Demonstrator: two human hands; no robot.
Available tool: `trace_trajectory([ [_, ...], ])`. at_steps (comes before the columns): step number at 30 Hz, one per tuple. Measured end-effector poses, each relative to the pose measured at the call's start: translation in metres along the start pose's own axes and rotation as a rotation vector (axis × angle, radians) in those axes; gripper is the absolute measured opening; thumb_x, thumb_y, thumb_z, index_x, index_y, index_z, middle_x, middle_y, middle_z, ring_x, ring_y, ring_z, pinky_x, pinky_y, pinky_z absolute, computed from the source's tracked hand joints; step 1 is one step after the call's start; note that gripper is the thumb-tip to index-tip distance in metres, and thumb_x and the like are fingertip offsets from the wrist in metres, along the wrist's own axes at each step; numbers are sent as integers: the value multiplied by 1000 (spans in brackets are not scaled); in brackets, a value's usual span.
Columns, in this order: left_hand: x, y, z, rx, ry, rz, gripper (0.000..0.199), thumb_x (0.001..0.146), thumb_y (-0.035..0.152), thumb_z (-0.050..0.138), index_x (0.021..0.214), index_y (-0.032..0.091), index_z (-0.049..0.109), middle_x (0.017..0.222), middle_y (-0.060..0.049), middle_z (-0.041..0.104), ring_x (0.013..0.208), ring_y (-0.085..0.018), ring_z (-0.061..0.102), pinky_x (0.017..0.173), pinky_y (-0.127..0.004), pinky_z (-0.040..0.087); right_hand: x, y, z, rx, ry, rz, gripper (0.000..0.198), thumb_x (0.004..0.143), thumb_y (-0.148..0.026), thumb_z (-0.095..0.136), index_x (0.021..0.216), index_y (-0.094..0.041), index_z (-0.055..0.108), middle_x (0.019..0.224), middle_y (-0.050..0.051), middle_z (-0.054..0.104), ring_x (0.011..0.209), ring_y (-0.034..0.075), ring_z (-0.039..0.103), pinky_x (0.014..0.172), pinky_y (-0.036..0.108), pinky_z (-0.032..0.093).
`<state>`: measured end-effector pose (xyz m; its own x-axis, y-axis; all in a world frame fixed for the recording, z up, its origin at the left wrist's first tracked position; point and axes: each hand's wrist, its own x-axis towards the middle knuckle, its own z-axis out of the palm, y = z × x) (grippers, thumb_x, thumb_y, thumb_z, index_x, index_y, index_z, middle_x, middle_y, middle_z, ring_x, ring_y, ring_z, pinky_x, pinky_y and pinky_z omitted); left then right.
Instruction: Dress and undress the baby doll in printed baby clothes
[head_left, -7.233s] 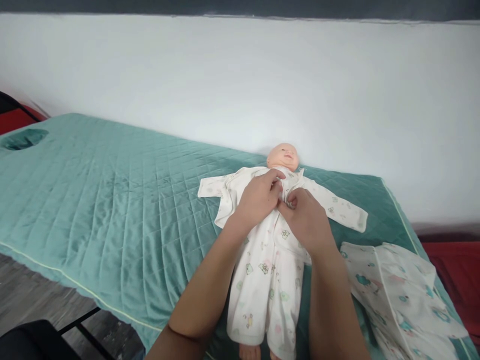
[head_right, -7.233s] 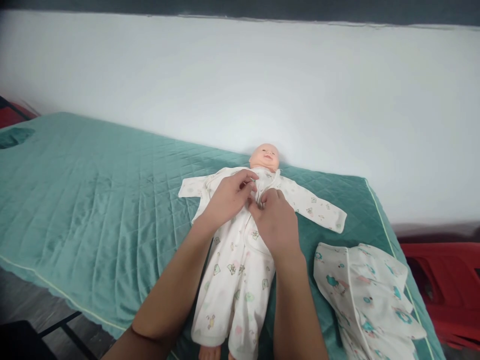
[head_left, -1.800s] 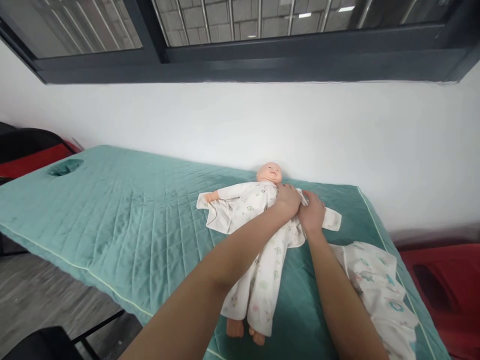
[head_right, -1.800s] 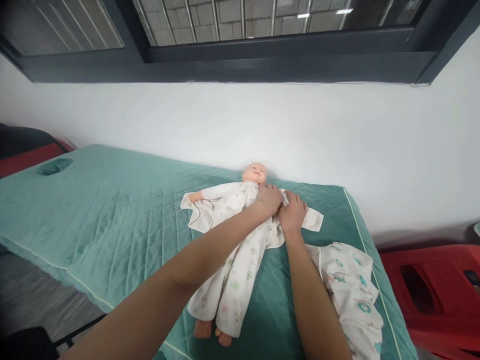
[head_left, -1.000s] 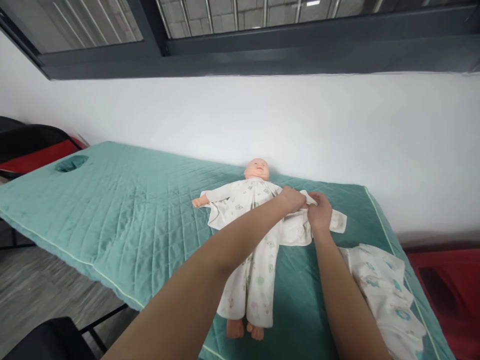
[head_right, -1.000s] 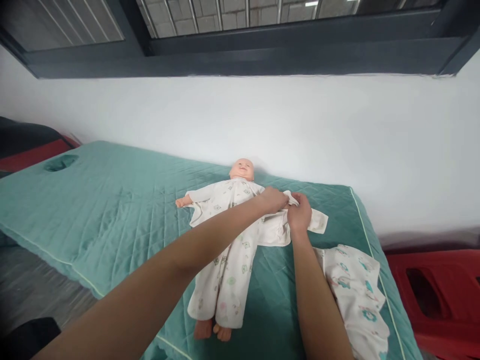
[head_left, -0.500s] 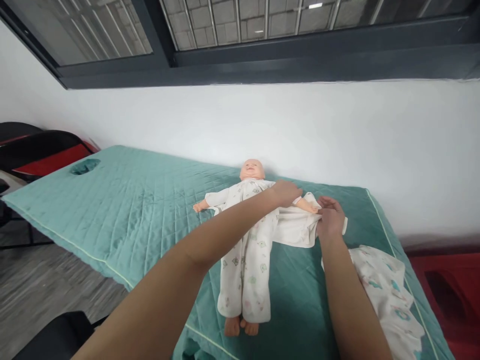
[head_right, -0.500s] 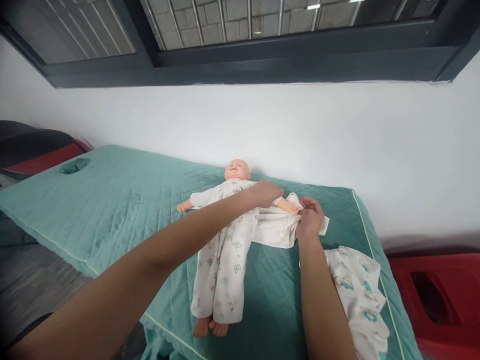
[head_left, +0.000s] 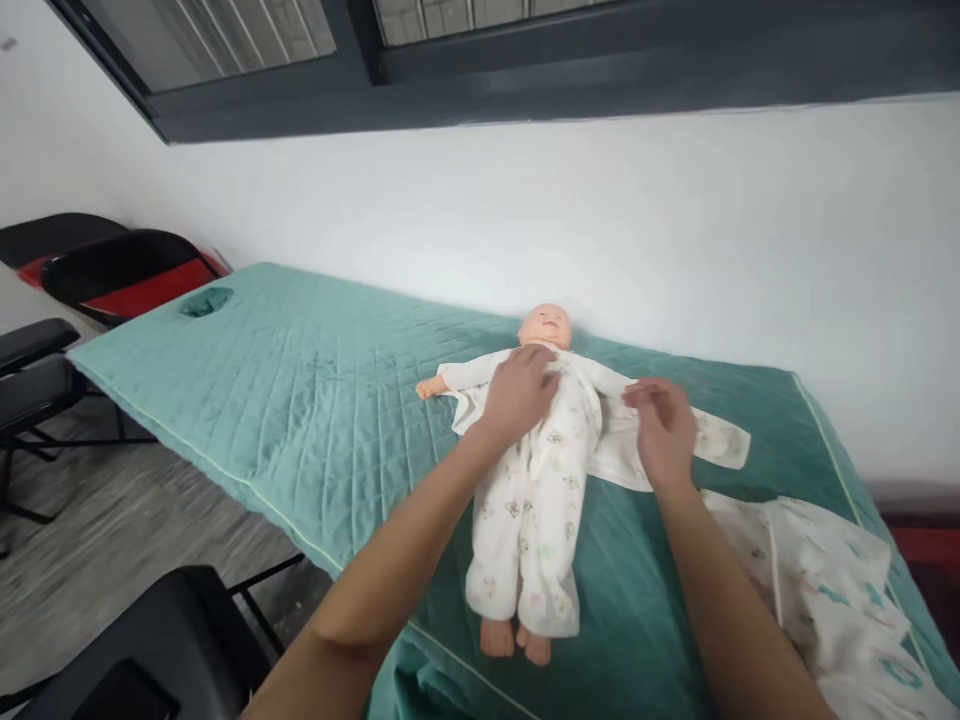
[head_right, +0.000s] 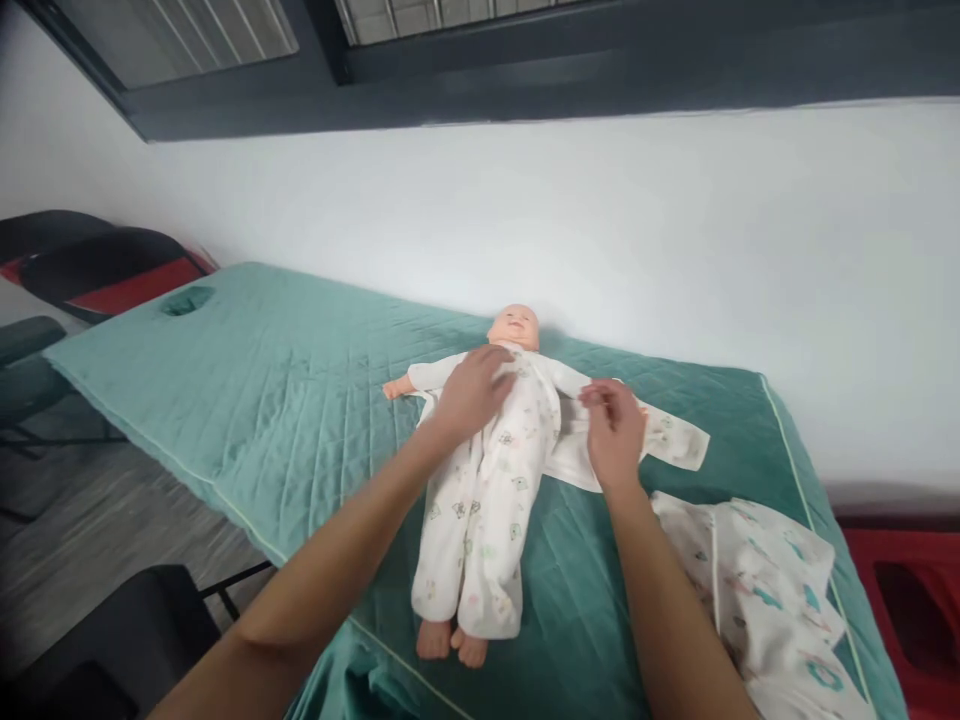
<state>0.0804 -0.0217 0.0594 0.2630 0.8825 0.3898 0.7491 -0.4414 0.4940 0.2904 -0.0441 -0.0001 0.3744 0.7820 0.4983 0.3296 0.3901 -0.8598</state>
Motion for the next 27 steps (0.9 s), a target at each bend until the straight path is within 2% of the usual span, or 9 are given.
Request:
trace_trajectory([
  [2,-26,-25,-6,-274,161,-229,23,94,28,52,114,20,60,128,-9,63,124,-21,56,108,-36,42,-10,-3,10,-146,-290,88,42,87,-46,60,121,-22,60,101,8,71,91,25,68,85,45,56],
  [3,-37,-34,-6,-393,201,-348,26,94,32,53,117,20,59,130,-9,62,124,-21,56,109,-35,42,-13,-3,13,-208,-372,126,53,87,-51,60,131,-23,54,106,10,72,96,27,68,89,48,55],
  [5,-52,-45,-1,-572,206,-542,35,94,42,55,121,21,58,135,-9,61,126,-22,55,110,-37,41,-17,-2,18,-276,-437,200,67,88,-59,57,143,-22,46,115,13,71,106,30,67,97,52,51],
  [7,-58,-49,4,-672,174,-622,40,92,48,56,123,23,59,136,-8,61,128,-24,54,112,-38,39,-18,-1,19,-288,-467,281,73,89,-65,52,148,-22,42,119,13,69,112,32,65,102,52,48],
  [10,-53,-47,8,-741,158,-577,38,91,47,58,122,24,60,136,-6,61,129,-22,53,112,-35,38,-19,0,20,-272,-475,334,76,89,-68,48,151,-25,41,125,11,66,115,31,63,106,51,46],
  [15,-36,-44,14,-756,107,-515,37,91,47,58,121,24,59,132,-6,62,124,-21,55,109,-33,40,-19,8,18,-229,-308,302,64,89,-65,51,143,-29,49,149,6,51,134,29,49,117,49,35],
  [18,-24,-45,22,-715,107,-477,33,92,46,58,117,24,60,128,-6,62,121,-21,56,108,-33,40,-17,13,18,-217,-277,307,59,91,-64,49,139,-29,53,147,5,54,135,28,49,118,49,33],
  [22,-3,-49,31,-611,138,-366,32,93,43,57,117,22,59,127,-7,61,118,-19,56,107,-33,41,-17,14,18,-185,-236,339,56,90,-63,51,135,-30,56,140,5,60,129,28,54,114,49,38],
  [27,26,-50,32,-437,99,-203,33,95,42,53,117,20,62,126,-8,62,121,-22,52,111,-36,38,-18,14,19,-161,-189,381,53,90,-62,54,133,-31,58,140,3,60,132,29,51,114,50,37],
])
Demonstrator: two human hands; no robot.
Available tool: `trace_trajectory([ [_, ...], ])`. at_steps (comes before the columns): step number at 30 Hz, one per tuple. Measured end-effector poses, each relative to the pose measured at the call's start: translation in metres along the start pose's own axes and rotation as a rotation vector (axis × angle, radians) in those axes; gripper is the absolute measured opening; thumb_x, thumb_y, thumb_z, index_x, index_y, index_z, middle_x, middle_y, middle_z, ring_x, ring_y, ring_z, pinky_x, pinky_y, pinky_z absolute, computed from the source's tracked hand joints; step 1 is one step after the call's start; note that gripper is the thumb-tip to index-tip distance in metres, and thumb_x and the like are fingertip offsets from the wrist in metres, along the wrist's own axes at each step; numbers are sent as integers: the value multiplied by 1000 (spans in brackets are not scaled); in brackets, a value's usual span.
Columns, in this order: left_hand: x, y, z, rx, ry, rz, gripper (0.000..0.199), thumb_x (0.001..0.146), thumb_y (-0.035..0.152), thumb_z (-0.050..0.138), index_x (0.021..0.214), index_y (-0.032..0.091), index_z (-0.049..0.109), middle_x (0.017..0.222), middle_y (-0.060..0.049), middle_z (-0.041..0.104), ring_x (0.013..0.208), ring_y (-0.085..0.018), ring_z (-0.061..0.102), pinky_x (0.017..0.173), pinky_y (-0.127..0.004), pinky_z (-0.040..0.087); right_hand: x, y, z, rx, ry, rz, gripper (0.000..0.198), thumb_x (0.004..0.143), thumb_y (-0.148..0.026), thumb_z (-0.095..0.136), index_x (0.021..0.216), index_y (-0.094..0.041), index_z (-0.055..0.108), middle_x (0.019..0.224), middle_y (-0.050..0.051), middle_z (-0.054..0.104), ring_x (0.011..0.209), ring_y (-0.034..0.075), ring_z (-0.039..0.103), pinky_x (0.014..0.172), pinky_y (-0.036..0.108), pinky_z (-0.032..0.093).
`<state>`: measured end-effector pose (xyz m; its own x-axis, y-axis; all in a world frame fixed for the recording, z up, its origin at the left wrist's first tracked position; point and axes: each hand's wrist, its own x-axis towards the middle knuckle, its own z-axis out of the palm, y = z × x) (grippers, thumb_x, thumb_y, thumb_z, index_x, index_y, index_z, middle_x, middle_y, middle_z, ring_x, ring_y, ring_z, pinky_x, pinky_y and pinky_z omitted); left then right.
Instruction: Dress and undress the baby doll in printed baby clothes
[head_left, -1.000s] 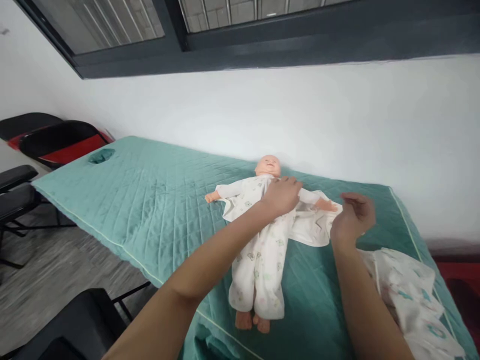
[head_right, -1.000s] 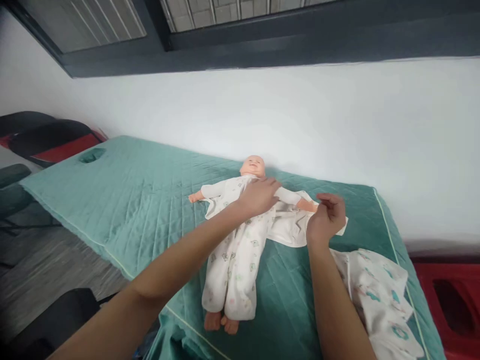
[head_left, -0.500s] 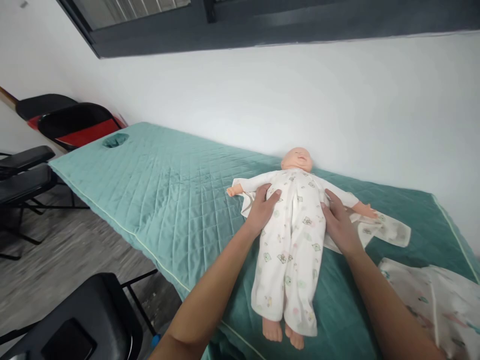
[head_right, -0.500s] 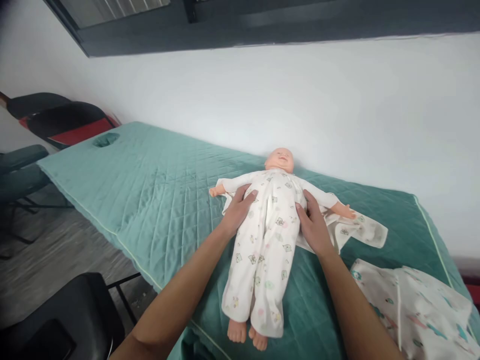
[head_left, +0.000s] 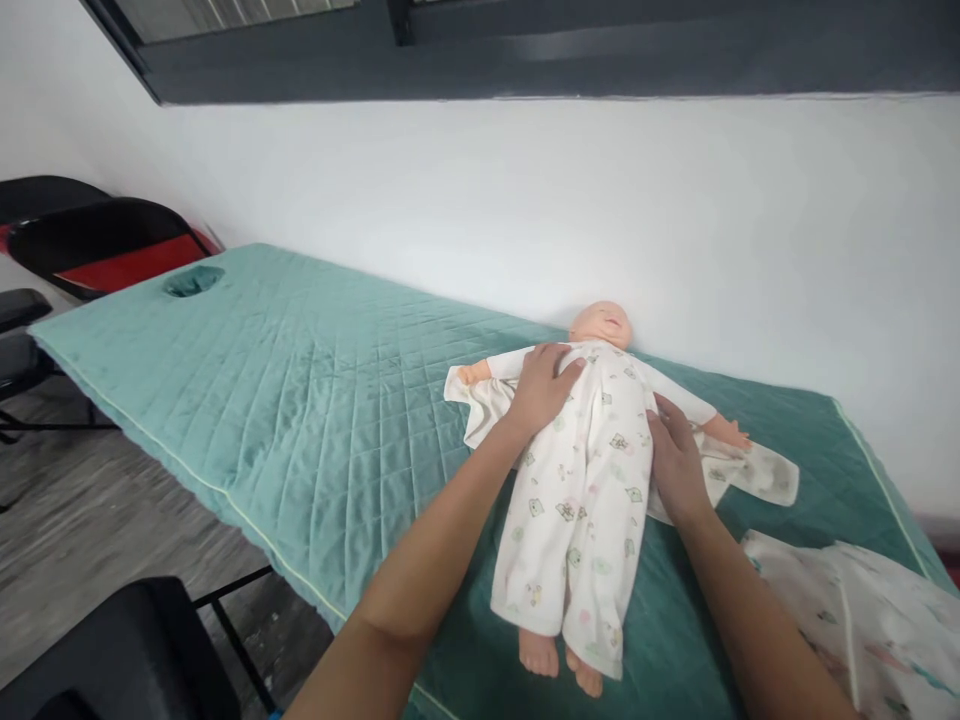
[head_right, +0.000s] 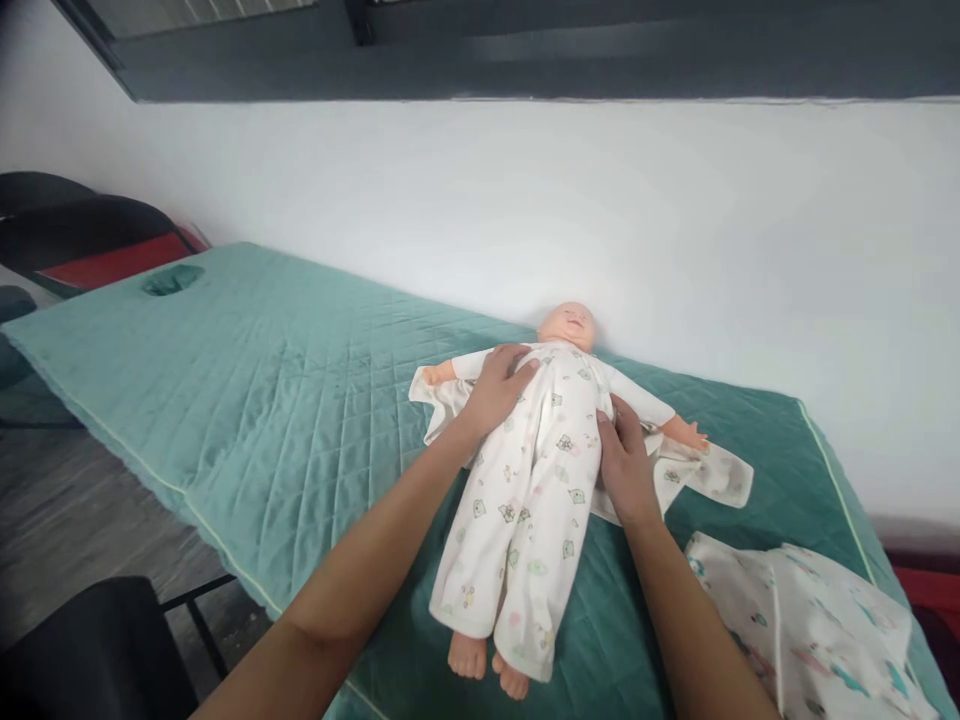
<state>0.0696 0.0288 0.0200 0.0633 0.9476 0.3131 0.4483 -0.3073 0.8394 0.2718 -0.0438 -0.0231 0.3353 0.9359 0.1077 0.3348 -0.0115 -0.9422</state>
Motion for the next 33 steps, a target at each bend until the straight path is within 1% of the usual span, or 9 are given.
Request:
trace_trajectory([
  [3,14,2,3,98,-52,108,34,96,42,51,117,20,65,132,-8,61,130,-23,46,116,-37,33,-1,-2,2,-8,58,-9,57,89,-62,56,135,-28,55,138,8,60,126,30,57,110,52,41],
  [6,22,-1,7,157,-118,121,40,95,48,50,120,20,64,138,-7,58,138,-24,40,120,-40,29,-5,-9,5,41,102,-89,62,89,-58,59,141,-26,48,143,12,55,128,29,55,108,50,45],
  [12,22,-3,8,101,-178,9,53,87,56,60,125,19,59,144,-10,51,142,-28,35,121,-44,26,-17,-23,8,-43,-83,-275,63,91,-50,59,148,-30,41,159,5,39,148,25,33,123,47,29],
  [16,18,0,4,37,-174,27,40,85,46,68,115,21,63,140,-10,54,139,-26,39,120,-43,29,-16,-21,8,-61,-156,-289,69,89,-48,62,151,-32,36,162,3,33,150,25,29,125,48,25],
  [19,12,-2,3,20,-130,115,27,84,37,70,106,21,65,136,-9,57,138,-26,41,120,-43,29,-14,-18,8,-63,-181,-282,75,88,-49,65,153,-32,32,163,4,30,151,26,26,125,49,23],
  [22,2,-2,3,35,-83,259,10,90,29,63,97,22,67,135,-7,58,140,-25,38,120,-43,30,-13,-18,7,-83,-184,-300,81,86,-49,66,155,-30,28,164,6,26,152,27,23,125,51,21],
  [27,-20,2,1,86,-78,493,18,98,26,48,99,22,66,114,-8,65,118,-21,52,107,-40,40,-10,-17,6,-186,-183,-408,84,86,-48,67,156,-30,24,166,7,16,154,28,16,125,54,20],
  [30,-28,3,-1,111,-79,559,23,100,26,43,100,21,65,105,-8,65,106,-20,54,99,-37,43,-8,-18,4,-236,-216,-450,77,85,-47,68,152,-33,31,167,6,14,154,29,15,124,54,21],
  [33,-32,4,-2,140,-109,583,27,101,29,40,101,21,65,104,-8,66,103,-20,55,96,-37,42,-7,-22,1,-265,-237,-475,69,84,-46,69,146,-34,40,166,5,16,153,29,17,123,55,22],
])
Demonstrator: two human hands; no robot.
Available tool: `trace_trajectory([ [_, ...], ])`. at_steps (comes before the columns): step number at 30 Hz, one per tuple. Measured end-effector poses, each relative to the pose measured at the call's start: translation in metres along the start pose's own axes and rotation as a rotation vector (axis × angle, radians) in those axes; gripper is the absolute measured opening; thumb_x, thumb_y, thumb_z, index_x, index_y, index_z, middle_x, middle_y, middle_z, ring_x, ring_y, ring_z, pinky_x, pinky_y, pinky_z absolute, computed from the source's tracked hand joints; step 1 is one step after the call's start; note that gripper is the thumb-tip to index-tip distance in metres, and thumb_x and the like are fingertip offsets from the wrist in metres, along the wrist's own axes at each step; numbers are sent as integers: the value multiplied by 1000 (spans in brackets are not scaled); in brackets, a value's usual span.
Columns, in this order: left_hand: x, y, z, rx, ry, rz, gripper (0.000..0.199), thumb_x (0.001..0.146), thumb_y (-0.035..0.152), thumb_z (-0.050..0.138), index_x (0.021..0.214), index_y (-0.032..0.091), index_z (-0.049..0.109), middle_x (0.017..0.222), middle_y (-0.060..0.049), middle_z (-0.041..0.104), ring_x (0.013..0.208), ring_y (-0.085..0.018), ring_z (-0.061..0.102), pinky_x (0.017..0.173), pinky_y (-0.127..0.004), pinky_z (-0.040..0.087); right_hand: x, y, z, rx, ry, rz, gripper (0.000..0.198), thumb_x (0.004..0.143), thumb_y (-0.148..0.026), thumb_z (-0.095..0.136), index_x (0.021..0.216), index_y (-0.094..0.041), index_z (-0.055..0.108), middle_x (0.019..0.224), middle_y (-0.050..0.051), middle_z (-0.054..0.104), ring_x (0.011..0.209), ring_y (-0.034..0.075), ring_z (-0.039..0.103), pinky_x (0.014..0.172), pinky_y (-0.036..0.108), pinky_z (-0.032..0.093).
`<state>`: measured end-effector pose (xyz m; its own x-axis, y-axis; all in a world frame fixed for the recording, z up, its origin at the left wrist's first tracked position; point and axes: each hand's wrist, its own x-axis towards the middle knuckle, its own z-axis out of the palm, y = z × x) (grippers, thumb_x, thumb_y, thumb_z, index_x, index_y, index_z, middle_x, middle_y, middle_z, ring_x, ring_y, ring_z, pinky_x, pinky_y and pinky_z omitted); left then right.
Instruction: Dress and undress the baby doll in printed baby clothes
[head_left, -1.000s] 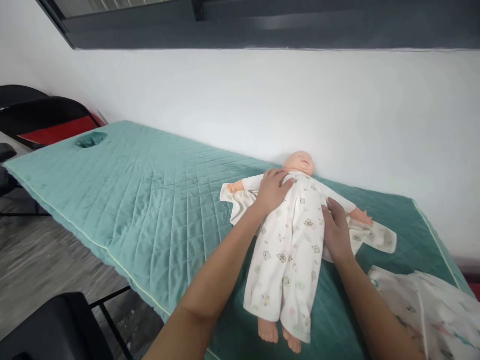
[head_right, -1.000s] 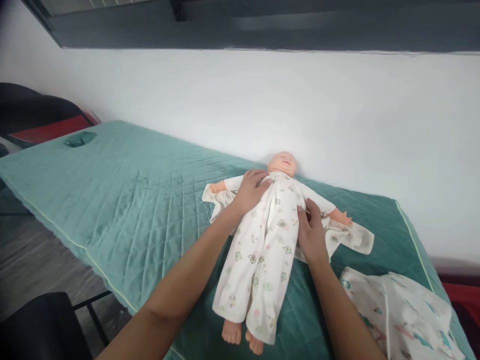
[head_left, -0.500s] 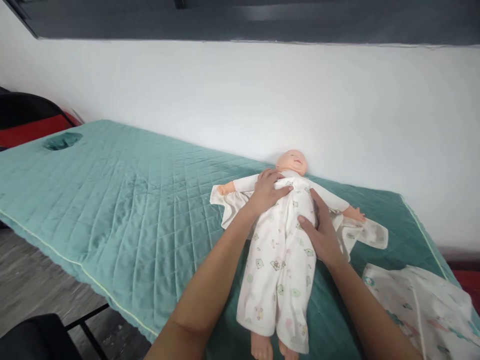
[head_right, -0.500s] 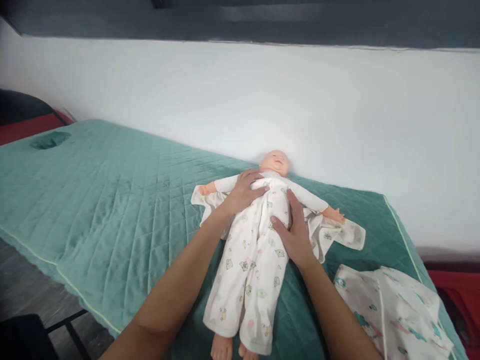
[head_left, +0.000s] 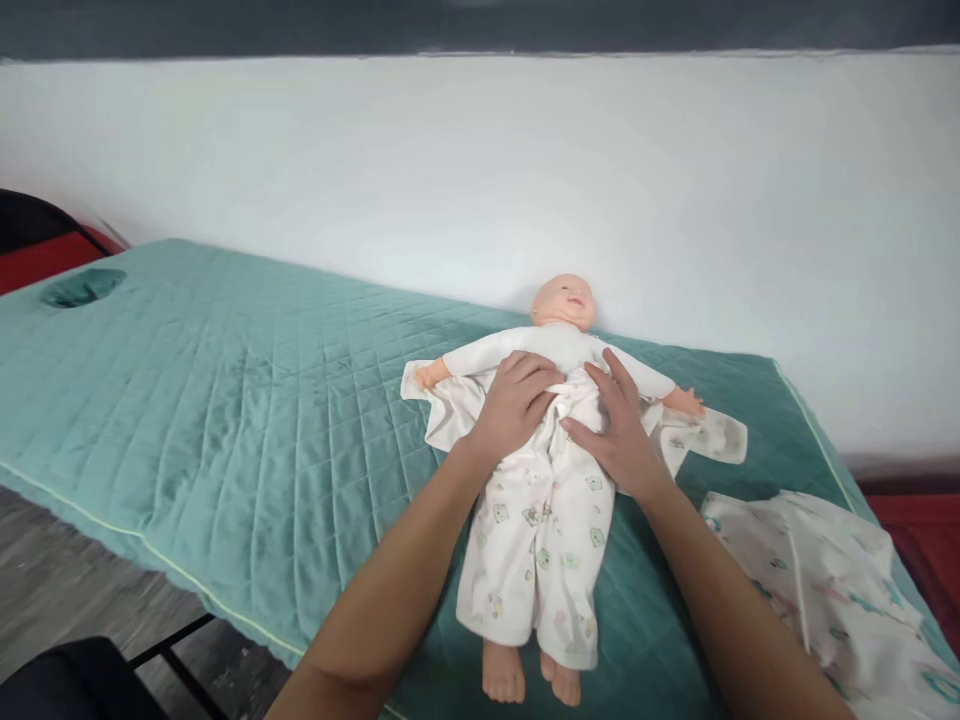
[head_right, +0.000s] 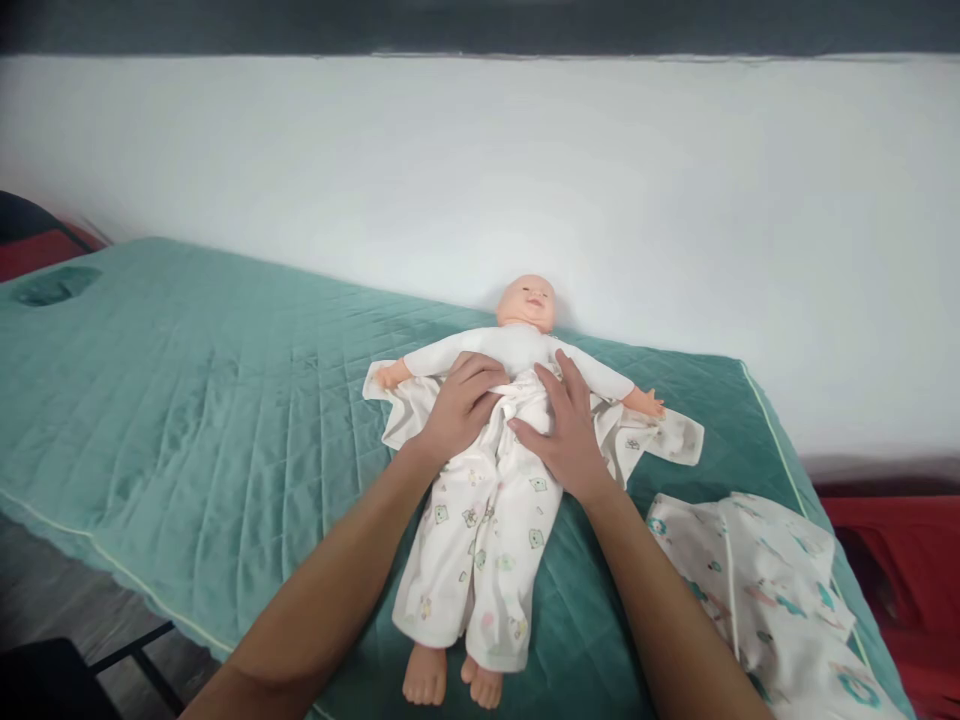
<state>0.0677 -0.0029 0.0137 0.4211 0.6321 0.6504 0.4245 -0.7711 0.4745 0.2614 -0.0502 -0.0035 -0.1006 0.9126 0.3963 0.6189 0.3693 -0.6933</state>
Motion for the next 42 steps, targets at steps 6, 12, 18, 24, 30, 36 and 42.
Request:
trace_trajectory([
  [6,-6,2,4,17,-10,-58,34,101,37,37,99,22,67,100,-8,67,98,-22,56,92,-39,41,0,-4,0,-44,81,-108,39,82,-43,72,114,-27,55,158,9,30,147,30,29,120,53,28],
  [12,-18,-8,10,121,109,-120,33,100,38,38,98,24,67,89,-6,65,89,-22,53,85,-39,40,-4,-7,5,-196,237,-239,15,86,-31,67,81,-25,55,112,8,61,109,27,56,98,48,44],
  [18,-41,-13,3,159,196,-224,18,94,33,52,87,24,66,84,-4,66,89,-22,54,88,-40,40,-5,-5,1,-223,212,-274,15,83,-24,65,73,-25,54,93,5,60,90,24,53,84,43,45],
  [24,-84,13,-12,72,324,-356,14,91,32,59,81,23,63,75,0,64,79,-19,54,83,-37,43,-5,2,-3,-256,230,-252,16,78,-23,64,69,-24,51,88,4,58,88,24,51,84,43,43],
  [30,-106,32,-15,-19,246,-520,13,91,32,57,85,24,65,83,-1,68,85,-19,58,86,-36,46,-9,12,-4,-350,209,-274,14,80,-26,61,69,-24,54,85,5,60,88,26,51,84,43,40],
  [36,-99,29,-11,-16,161,-518,13,92,26,53,93,23,66,91,-2,69,95,-20,58,90,-35,45,-24,17,-10,-427,201,-357,17,82,-28,61,67,-24,53,76,4,61,84,25,54,83,41,39],
  [42,-98,26,-6,47,152,-489,16,93,25,51,96,23,66,95,-3,69,97,-20,58,91,-35,43,-58,3,-15,-412,136,-239,25,84,-31,59,62,-24,53,64,2,57,76,23,55,82,39,40],
])
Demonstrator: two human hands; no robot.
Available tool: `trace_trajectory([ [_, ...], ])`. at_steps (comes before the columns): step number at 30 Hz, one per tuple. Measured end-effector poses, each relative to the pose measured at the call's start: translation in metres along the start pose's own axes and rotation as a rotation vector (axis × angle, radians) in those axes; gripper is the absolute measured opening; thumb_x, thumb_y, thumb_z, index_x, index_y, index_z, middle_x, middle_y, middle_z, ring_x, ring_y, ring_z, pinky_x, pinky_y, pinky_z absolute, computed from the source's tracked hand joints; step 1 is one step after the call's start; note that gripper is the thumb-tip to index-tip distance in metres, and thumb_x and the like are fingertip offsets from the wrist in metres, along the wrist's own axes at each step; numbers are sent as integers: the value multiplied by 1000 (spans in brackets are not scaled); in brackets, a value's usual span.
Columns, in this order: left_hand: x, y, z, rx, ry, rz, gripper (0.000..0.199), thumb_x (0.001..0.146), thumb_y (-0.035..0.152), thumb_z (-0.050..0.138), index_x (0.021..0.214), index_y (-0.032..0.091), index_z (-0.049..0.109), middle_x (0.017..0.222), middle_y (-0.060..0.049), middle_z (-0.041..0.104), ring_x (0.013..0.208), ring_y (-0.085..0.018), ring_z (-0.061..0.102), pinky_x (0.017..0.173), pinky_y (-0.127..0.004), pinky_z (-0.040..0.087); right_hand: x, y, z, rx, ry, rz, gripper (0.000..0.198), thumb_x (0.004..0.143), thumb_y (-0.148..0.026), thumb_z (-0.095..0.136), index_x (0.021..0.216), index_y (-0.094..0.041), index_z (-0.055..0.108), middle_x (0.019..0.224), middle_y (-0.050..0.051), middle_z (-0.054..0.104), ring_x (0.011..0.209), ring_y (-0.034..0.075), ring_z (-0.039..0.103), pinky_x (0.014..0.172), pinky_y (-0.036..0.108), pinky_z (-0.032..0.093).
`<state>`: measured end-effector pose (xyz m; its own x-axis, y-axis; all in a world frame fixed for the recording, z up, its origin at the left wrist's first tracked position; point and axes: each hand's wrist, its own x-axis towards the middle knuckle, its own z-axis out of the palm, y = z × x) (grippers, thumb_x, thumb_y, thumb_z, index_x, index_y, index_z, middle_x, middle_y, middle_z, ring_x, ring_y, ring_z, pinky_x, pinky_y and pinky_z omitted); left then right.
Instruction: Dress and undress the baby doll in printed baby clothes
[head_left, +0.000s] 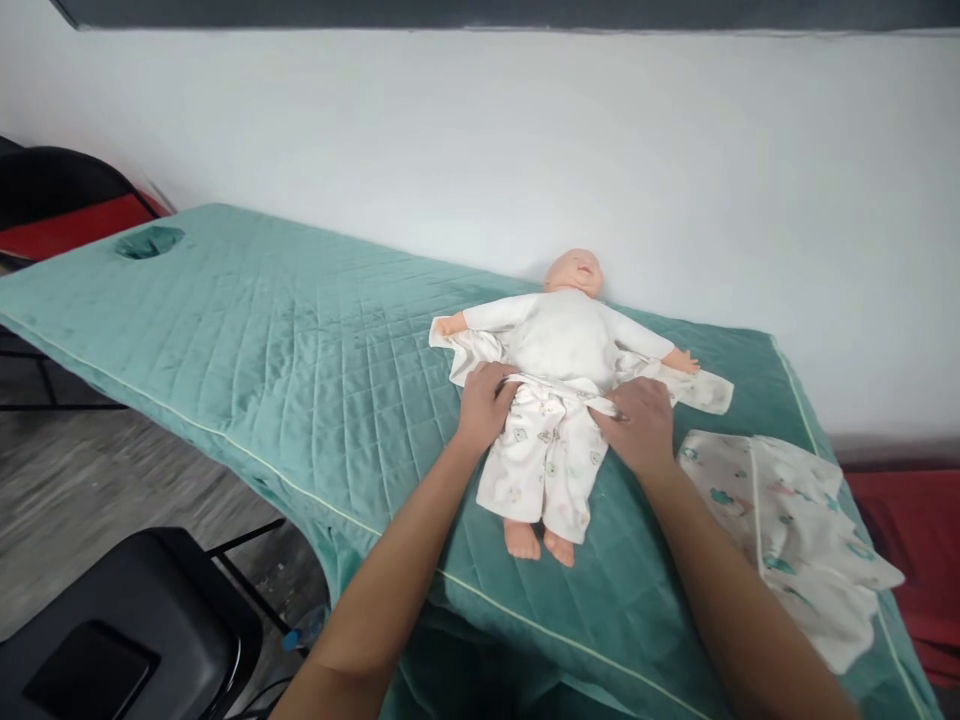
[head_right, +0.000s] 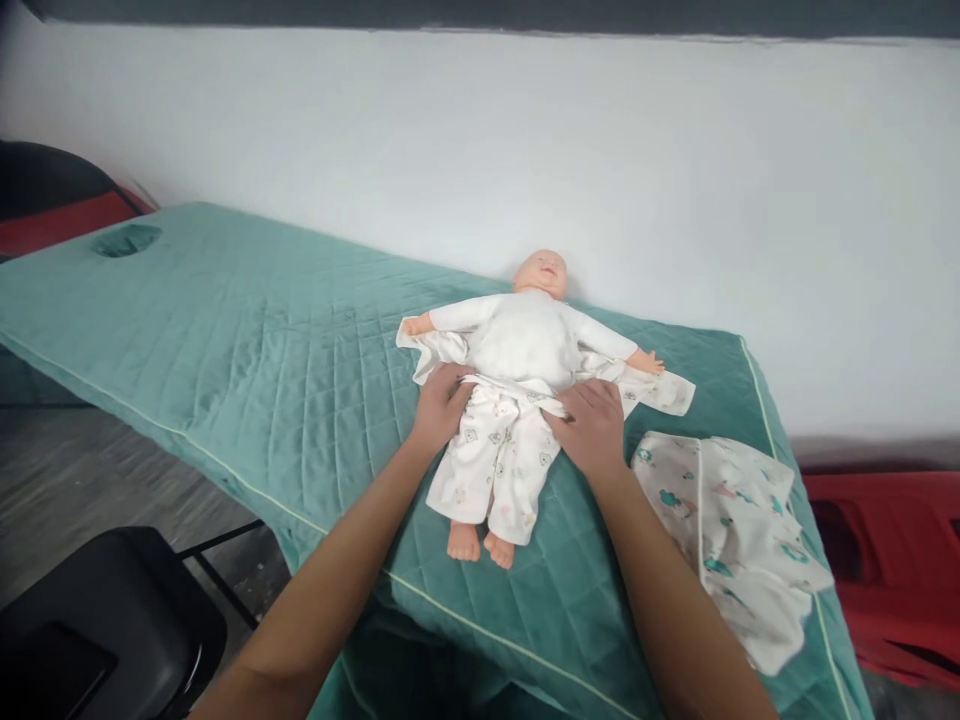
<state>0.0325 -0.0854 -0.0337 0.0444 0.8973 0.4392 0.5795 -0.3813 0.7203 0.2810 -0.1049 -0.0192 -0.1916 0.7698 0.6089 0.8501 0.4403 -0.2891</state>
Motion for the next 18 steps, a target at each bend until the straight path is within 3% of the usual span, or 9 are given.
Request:
trace_trajectory([
  [3,1,-1,1,7,-5,18,17,93,26,51,97,22,66,95,-3,69,98,-21,57,92,-35,43,-8,-6,-5,34,-105,191,31,84,-44,62,63,-24,53,60,0,50,67,20,52,70,35,39],
  [6,2,0,1,-10,-15,7,16,93,28,51,95,22,66,94,-3,68,97,-20,57,92,-34,44,-8,-4,-5,109,-180,317,36,84,-57,62,70,-24,55,68,0,55,71,21,54,72,35,40],
  [12,2,-2,-3,-206,-48,8,22,86,15,47,100,21,63,103,-3,66,101,-17,59,93,-31,45,-5,15,-1,251,-246,327,43,82,-67,60,83,-24,59,94,8,65,106,31,53,92,44,42],
  [15,4,-4,-3,-264,-92,54,41,71,4,44,105,21,61,109,-4,63,107,-18,58,95,-31,46,-7,20,-4,345,-288,301,41,82,-65,61,87,-24,60,104,8,65,114,32,51,100,46,38],
  [18,9,-5,0,-283,-68,81,46,67,3,43,106,22,60,110,-4,61,107,-18,57,97,-33,46,-8,19,-8,480,-307,290,38,79,-60,68,89,-24,61,110,6,62,117,30,50,104,45,36],
])
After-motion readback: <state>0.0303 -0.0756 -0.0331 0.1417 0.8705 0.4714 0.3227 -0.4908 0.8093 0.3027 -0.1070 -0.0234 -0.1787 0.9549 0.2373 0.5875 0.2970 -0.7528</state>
